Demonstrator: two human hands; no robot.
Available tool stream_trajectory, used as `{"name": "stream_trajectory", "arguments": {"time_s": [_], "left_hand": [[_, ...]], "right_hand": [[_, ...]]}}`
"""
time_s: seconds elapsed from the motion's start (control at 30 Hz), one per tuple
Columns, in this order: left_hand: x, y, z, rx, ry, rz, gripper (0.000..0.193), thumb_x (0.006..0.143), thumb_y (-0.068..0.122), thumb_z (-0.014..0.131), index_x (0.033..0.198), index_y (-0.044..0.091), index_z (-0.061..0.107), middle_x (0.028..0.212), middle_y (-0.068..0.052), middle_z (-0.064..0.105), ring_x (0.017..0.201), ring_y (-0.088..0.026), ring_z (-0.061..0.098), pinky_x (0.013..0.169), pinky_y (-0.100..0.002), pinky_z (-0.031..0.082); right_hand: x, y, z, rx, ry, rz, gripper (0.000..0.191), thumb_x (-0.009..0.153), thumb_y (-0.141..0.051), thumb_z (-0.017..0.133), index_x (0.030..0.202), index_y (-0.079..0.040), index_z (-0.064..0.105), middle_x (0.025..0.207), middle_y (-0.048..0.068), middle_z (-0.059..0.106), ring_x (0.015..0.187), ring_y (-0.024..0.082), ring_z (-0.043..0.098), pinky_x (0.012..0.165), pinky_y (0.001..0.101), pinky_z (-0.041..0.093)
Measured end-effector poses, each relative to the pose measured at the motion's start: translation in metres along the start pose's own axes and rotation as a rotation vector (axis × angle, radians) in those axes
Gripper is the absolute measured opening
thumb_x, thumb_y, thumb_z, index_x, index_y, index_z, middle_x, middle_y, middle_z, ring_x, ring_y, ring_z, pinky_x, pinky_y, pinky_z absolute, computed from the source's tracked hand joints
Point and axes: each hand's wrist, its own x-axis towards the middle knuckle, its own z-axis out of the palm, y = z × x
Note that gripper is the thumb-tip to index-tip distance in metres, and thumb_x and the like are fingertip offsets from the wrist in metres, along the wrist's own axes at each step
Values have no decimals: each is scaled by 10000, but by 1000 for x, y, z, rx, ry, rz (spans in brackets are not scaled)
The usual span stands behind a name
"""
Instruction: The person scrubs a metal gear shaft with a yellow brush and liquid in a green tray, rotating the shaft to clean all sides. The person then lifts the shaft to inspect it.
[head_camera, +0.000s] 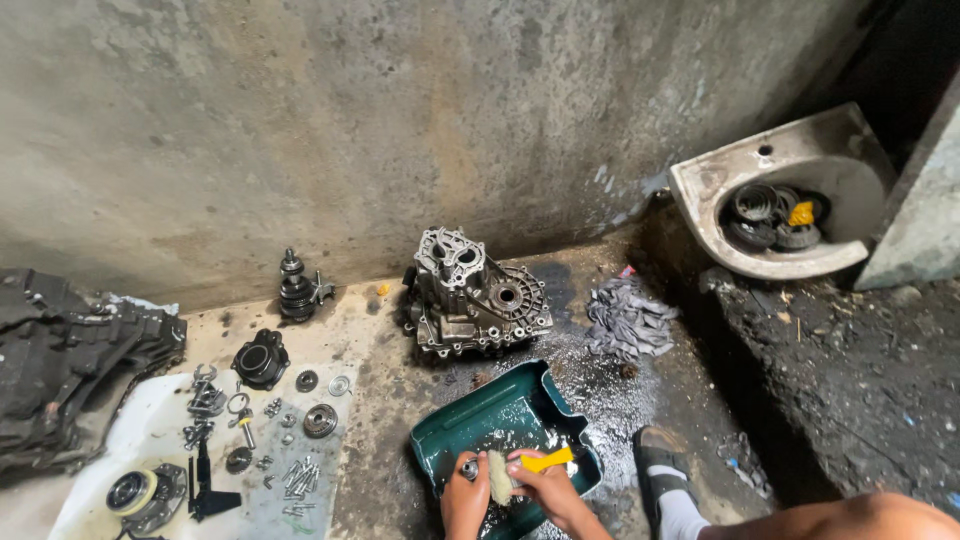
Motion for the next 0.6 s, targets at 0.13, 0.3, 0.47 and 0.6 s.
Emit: {"name": "stream_trajectory", "arguments": {"time_s": [0.13, 0.3, 0.47, 0.6], "left_hand": [[-2, 0, -2, -29, 49, 41, 463, 895, 582, 531, 1172, 223, 621, 1034, -206, 760, 1028, -454, 694, 888, -494, 543], [-4, -13, 5, -64, 24, 90, 478, 896, 521, 599, 1159, 124, 551, 964, -261, 737, 980, -480, 685, 866, -509, 533], [11, -17, 21, -265, -117, 317, 441, 898, 435, 679, 1124, 58, 641, 1002, -179, 754, 985, -358, 728, 881, -417, 546], [20, -29, 31, -416, -180, 486, 498, 854, 371, 759, 1204, 36, 644, 1148, -155, 725, 1077, -283, 683, 935, -374, 522]], "right_hand": [[2, 1, 9, -199, 174, -176, 280, 855, -159, 840, 1014, 21, 696, 834, 63, 720, 692, 147, 675, 584, 300, 560], [-7, -2, 11, -66, 211, -62, 206, 783, -152, 782, 961, -106, 689, 804, -2, 740, 678, 104, 697, 573, 315, 589], [-3, -12, 8, -276, 212, -414, 209, 866, -193, 822, 830, -35, 690, 729, -9, 661, 630, 87, 593, 547, 257, 471], [-9, -8, -4, -319, 174, -344, 237, 879, -250, 823, 856, -46, 705, 756, -24, 653, 675, 65, 584, 575, 257, 465]]}}
